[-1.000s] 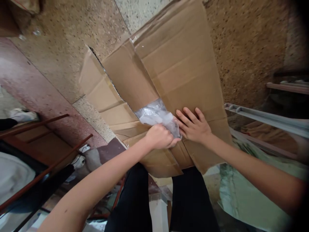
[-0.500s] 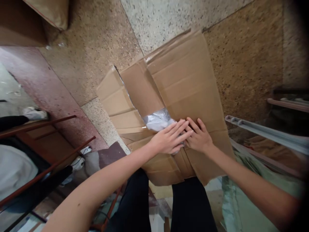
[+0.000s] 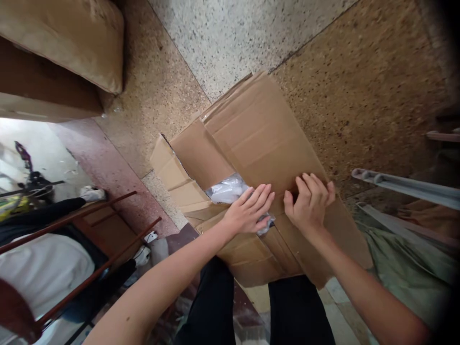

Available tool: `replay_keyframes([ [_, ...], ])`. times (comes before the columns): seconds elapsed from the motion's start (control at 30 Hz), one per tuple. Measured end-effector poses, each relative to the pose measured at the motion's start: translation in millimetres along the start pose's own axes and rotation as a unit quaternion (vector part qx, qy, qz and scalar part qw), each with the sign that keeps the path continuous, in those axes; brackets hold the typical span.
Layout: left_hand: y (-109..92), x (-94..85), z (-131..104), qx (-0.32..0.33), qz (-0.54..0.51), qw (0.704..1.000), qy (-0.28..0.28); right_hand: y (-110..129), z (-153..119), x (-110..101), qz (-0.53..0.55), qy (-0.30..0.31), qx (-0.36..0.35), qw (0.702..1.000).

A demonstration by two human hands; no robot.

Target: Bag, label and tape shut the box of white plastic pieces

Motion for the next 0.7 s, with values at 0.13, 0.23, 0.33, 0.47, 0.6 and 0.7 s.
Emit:
replay_keyframes([
  [0.13,-1,-0.5,1,0.023,0.035,0.999,-0.017,-1,-1,7,-0.003,0.033,0.012,0.999],
  [0.23,-3,0.8,5,0.039,0.038,0.998,-0.013,-3,-2,11,-0.004,0.052,0.036,0.998],
  [0.33,-7,3.3,10,0.064,0.018,0.998,0.001,-1,-2,13,-0.005,0.066,0.025,0.998],
  [0.47,-11,7.6,13,0.093,-0.02,0.995,0.025,1,-3,14,-0.02,0.066,-0.002,0.998],
  [0.6,-9,13.1,11,0.078,-0.021,0.996,0.031,2,1,22,-0.037,0.068,-0.007,0.997],
  [0.7,-8,17.2,10,0.065,0.004,0.998,0.017,7,-1,18,-0.056,0.104,0.032,0.992],
])
Point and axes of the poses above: each hand's wrist, its own z-axis towards the middle knuckle, its own x-axis out of the palm, y = z × x, the point moved 7 cm from there along z, towards the middle knuckle, and after that the axes turned 11 degrees about -y, right-handed, at the moved point
